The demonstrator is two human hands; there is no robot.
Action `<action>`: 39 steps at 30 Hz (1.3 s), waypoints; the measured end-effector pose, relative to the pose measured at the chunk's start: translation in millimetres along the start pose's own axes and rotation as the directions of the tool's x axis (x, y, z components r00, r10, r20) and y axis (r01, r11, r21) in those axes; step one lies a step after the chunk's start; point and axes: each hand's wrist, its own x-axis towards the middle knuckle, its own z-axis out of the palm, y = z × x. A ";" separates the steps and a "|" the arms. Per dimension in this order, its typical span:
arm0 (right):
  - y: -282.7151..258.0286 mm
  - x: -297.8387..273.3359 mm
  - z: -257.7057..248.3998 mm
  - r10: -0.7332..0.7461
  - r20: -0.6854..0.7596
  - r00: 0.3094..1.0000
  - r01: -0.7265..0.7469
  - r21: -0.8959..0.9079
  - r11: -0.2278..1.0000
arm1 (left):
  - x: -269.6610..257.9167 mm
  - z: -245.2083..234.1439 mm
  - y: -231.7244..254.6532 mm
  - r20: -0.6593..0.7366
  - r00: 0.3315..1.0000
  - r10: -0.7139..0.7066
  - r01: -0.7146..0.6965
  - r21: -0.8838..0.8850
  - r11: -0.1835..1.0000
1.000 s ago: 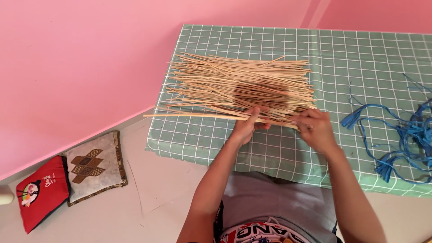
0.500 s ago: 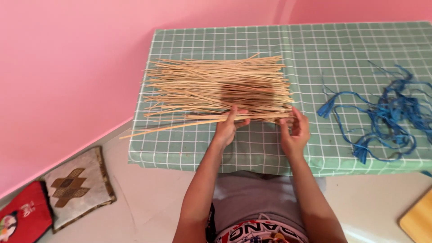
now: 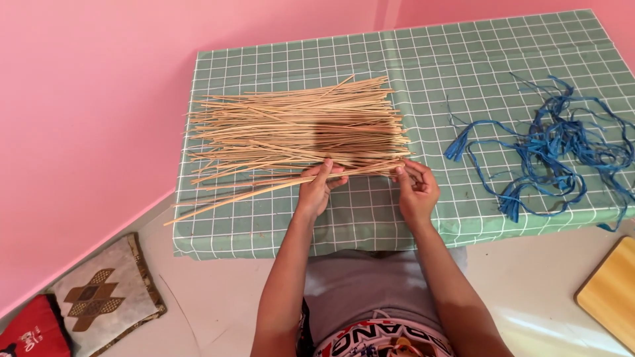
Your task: Sorting bamboo sticks into bundles and tying them with blue plastic strips on a table.
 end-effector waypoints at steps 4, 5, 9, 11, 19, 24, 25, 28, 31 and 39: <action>4.4 2.0 -4.9 0.014 -0.015 1.000 -0.014 0.012 1.000 | 3.1 -6.1 -3.0 0.006 1.000 0.001 -0.002 0.010 1.000; 8.0 2.9 -6.6 0.053 -0.031 0.998 -0.052 0.033 0.998 | 2.7 -4.4 -1.1 0.003 1.000 -0.004 0.004 -0.002 1.000; -12.0 13.6 -2.8 0.276 -0.054 0.960 -0.264 0.166 0.950 | 0.9 -5.0 -0.8 -0.017 1.000 -0.005 0.005 -0.003 1.000; -6.6 32.7 -7.1 0.217 -0.012 0.976 -0.216 0.054 0.975 | -1.5 0.5 0.9 -0.007 1.000 0.003 -0.003 0.031 1.000; -0.7 100.1 -26.8 0.001 0.639 0.770 0.552 -0.666 0.502 | -0.6 1.3 0.0 -0.005 1.000 -0.006 0.006 0.045 0.999; 28.1 101.0 -21.7 0.043 0.665 0.746 0.603 -0.701 0.380 | -1.1 3.3 -0.3 0.023 1.000 0.000 -0.001 0.031 1.000; 31.8 102.8 -20.4 0.045 0.671 0.740 0.607 -0.694 0.388 | -1.4 3.2 0.0 0.013 1.000 0.005 -0.005 0.033 0.999; 37.6 106.9 -19.2 -0.075 0.709 0.701 0.682 -0.636 0.362 | -3.2 2.2 0.2 0.019 1.000 0.012 -0.012 0.027 1.000; 26.1 113.1 -20.5 -0.123 0.726 0.677 0.710 -0.601 0.366 | -1.3 3.5 1.3 0.034 0.999 0.014 -0.015 0.041 0.999; -10.8 98.9 -16.7 -0.122 0.697 0.706 0.506 -0.377 0.776 | -3.1 6.7 2.2 0.091 0.996 0.008 -0.013 0.060 0.998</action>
